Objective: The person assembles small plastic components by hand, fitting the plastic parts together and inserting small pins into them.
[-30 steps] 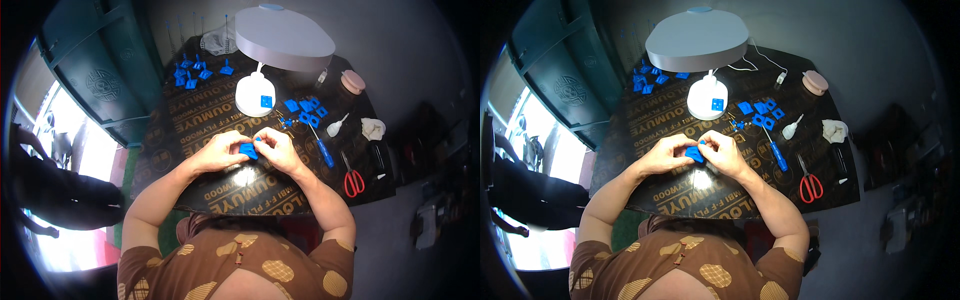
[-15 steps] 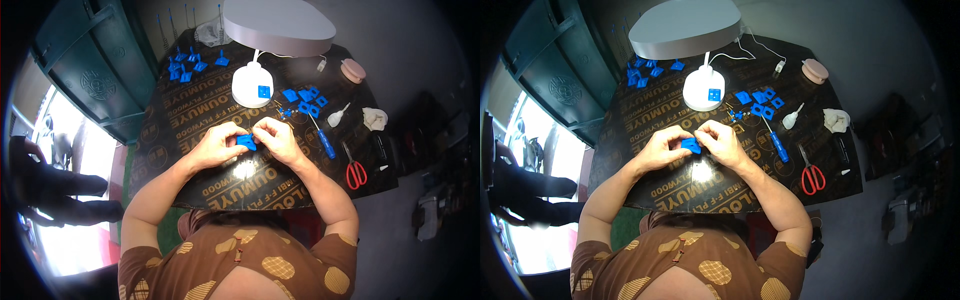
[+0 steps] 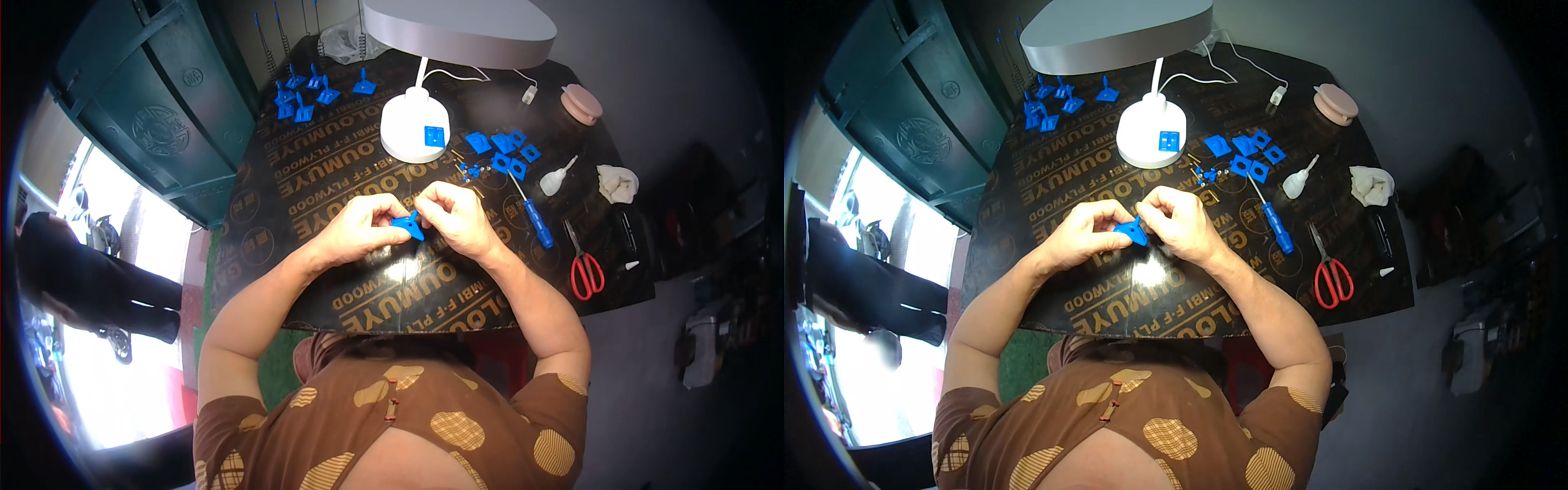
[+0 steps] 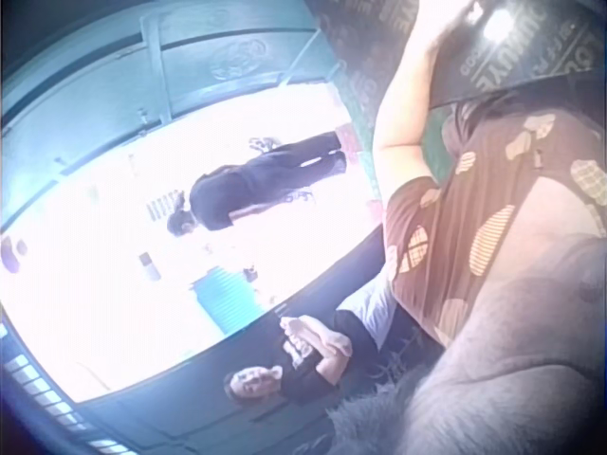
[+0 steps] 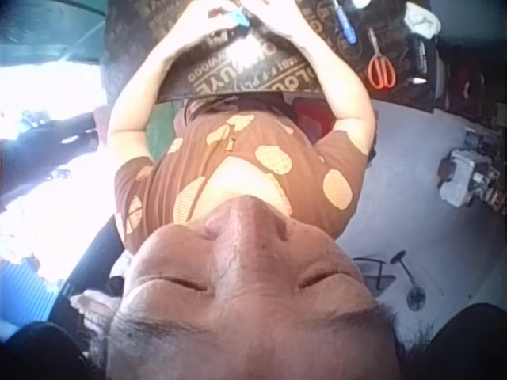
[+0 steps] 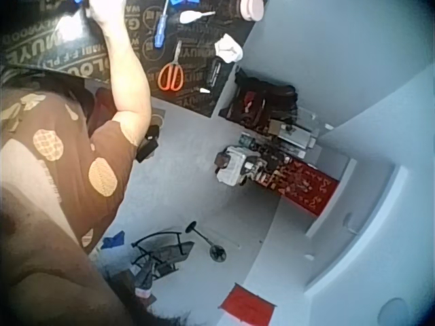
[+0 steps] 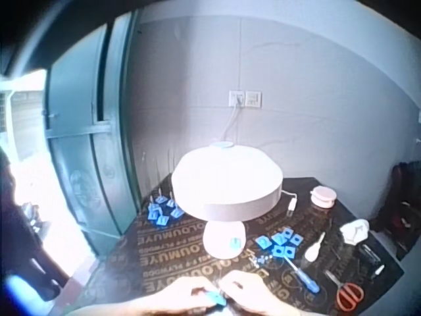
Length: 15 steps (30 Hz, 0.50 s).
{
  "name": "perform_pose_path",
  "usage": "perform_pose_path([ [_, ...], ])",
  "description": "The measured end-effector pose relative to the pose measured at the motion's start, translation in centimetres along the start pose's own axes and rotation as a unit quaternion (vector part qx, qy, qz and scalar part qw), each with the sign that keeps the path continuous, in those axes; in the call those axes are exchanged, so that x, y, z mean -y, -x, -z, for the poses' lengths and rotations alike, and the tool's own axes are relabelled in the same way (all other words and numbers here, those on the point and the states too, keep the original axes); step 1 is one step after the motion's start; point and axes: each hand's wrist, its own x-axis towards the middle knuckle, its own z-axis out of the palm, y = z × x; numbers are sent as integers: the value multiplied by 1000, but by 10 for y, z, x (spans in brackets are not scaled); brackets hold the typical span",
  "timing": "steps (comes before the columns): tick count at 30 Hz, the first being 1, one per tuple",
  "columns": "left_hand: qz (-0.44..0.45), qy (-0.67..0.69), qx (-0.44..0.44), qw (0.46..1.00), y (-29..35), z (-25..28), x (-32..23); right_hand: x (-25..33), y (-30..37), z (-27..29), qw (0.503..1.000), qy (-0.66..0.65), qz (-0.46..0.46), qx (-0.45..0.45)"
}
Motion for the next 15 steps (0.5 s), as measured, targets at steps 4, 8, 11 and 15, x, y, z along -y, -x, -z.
perform_pose_path([
  [4,4,14,-1,1000,2,-2,-3,2,2,-2,1000,0,-9,-4],
  [8,1,17,-13,1000,2,-4,-4,0,3,-2,999,-25,9,-28],
  [11,-5,-31,1,1000,4,-6,-8,9,2,6,994,-36,28,-100],
  [15,-58,-114,-57,990,4,-9,-3,9,3,11,995,-19,37,-95],
])
